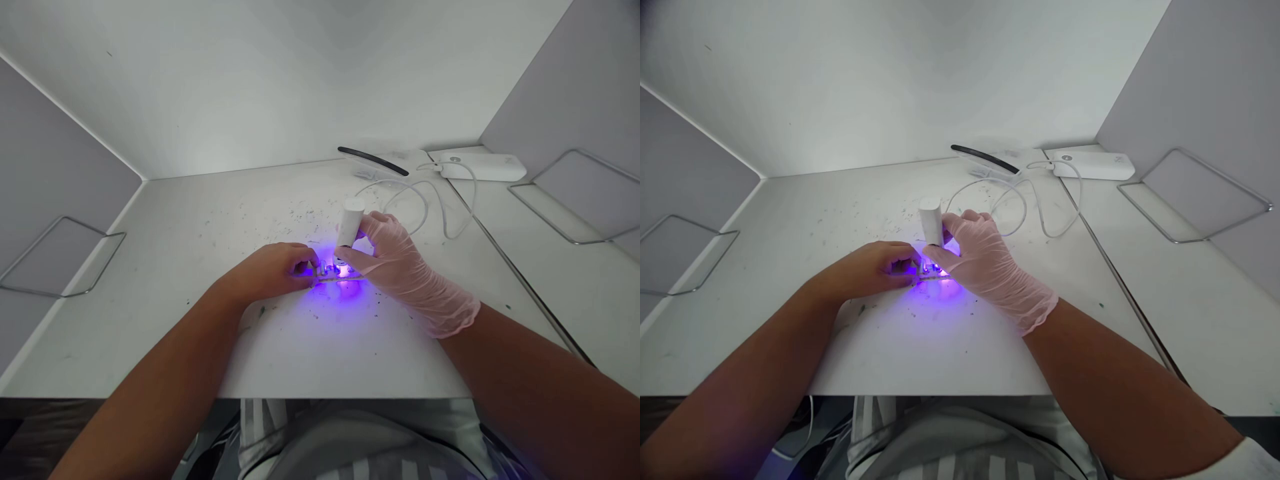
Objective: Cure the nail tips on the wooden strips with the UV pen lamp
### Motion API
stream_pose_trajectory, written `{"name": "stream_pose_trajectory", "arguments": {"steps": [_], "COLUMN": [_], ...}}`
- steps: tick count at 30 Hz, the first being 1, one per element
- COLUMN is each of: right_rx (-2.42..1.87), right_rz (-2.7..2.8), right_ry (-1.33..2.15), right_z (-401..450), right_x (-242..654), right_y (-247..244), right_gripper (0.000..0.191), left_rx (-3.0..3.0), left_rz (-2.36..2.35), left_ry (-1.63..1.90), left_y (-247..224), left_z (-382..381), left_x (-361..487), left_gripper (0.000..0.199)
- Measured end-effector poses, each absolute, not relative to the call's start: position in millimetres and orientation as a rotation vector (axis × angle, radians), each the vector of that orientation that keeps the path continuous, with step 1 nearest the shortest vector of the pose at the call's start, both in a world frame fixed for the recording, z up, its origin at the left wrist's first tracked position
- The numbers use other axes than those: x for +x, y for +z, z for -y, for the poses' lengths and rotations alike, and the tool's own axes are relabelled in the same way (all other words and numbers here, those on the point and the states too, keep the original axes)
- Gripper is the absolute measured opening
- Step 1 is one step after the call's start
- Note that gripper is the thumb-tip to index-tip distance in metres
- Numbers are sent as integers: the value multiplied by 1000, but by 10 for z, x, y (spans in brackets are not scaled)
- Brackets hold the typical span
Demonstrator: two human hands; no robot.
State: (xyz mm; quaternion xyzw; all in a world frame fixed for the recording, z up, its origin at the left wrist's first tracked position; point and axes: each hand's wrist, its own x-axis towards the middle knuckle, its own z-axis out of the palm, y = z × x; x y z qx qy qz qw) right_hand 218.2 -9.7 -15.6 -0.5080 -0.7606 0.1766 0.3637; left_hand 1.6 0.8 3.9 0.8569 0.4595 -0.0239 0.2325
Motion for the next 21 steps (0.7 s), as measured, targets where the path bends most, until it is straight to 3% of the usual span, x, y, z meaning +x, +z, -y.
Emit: {"name": "stream_pose_trajectory", "arguments": {"steps": [21], "right_rx": [-1305], "right_rz": [1965], "right_ry": [428], "right_z": [99], "right_x": [2176], "right_y": [-137], "right_gripper": [17], "left_rx": [2339], "left_rz": [-1288], "left_ry": [-74], "left_y": [40], "left_z": [-4], "left_x": [10], "left_gripper": [21]}}
